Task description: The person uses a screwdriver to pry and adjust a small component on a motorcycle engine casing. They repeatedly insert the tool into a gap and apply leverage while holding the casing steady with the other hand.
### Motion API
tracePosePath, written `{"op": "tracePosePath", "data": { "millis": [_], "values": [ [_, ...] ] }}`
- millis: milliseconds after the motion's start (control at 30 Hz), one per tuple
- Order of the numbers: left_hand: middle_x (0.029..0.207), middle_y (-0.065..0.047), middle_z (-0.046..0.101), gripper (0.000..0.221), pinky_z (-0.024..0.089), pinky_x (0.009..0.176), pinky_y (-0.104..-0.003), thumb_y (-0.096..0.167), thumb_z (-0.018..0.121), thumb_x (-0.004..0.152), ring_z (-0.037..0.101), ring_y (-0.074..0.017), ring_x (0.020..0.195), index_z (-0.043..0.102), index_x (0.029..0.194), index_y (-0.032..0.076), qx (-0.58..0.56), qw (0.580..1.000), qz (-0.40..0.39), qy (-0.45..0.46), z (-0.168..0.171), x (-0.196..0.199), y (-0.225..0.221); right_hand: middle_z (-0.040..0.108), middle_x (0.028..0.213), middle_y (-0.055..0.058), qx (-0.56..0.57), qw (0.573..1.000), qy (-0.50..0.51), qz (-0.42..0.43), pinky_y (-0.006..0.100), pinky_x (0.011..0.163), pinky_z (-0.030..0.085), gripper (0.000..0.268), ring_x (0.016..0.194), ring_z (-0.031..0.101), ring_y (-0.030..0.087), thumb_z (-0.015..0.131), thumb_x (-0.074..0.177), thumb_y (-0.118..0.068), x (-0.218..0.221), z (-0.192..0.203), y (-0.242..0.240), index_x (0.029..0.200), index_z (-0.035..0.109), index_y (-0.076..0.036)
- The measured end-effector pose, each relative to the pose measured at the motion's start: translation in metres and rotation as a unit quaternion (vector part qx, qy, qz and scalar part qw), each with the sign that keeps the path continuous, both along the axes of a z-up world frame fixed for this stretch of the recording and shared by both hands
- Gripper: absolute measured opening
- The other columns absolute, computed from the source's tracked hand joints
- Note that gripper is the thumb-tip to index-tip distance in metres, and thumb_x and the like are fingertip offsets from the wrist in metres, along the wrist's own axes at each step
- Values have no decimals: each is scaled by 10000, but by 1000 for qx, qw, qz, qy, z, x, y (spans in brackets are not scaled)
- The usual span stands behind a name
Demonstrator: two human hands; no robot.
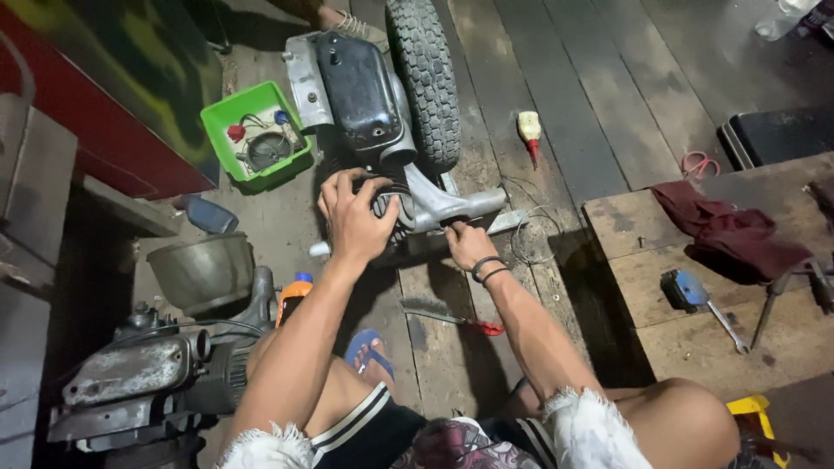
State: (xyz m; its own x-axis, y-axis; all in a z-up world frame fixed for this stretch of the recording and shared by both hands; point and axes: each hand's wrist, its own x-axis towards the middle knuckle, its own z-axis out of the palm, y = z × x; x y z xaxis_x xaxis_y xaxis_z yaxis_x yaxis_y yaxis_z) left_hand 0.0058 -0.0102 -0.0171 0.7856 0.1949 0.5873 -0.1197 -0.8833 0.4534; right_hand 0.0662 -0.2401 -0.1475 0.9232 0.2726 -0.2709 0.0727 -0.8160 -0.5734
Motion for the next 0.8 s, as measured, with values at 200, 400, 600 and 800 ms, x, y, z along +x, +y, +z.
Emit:
{"op": "tracePosePath", "data": {
  "millis": [200,400,600,800],
  "values": [
    [1183,-9,525,280,313,1077,-529,385,772,825,451,-313,1253,699,1081,296,2,1000,-14,12,0,0,3,741,997,303,20,999,-31,8,592,919,557,412,1048,696,498,463,1019,-413,-10,12,-10,1200,697,-126],
    [1184,-14,535,297,314,1079,-537,398,776,815,457,-319,1248,701,1085,300,1,1000,-17,18,-1,0,4,745,1105,246,-57,994,57,-77,535,1017,541,501,1167,674,423,366,1033,-556,-22,17,10,1323,637,-251],
    [1172,-21,551,294,313,1072,-527,421,779,808,464,-317,1234,708,1066,299,5,1000,-6,6,0,0,1,735,1092,297,2,998,60,-36,569,989,537,481,1163,661,479,435,1014,-492,5,-17,9,1209,725,-161],
    [1178,-19,549,286,318,1070,-533,405,775,817,466,-322,1233,707,1079,314,10,1000,-8,3,1,-2,2,745,1063,275,36,998,59,11,580,1017,511,451,1170,648,494,448,1010,-443,-6,1,-27,1112,740,-115]
  ]
}}
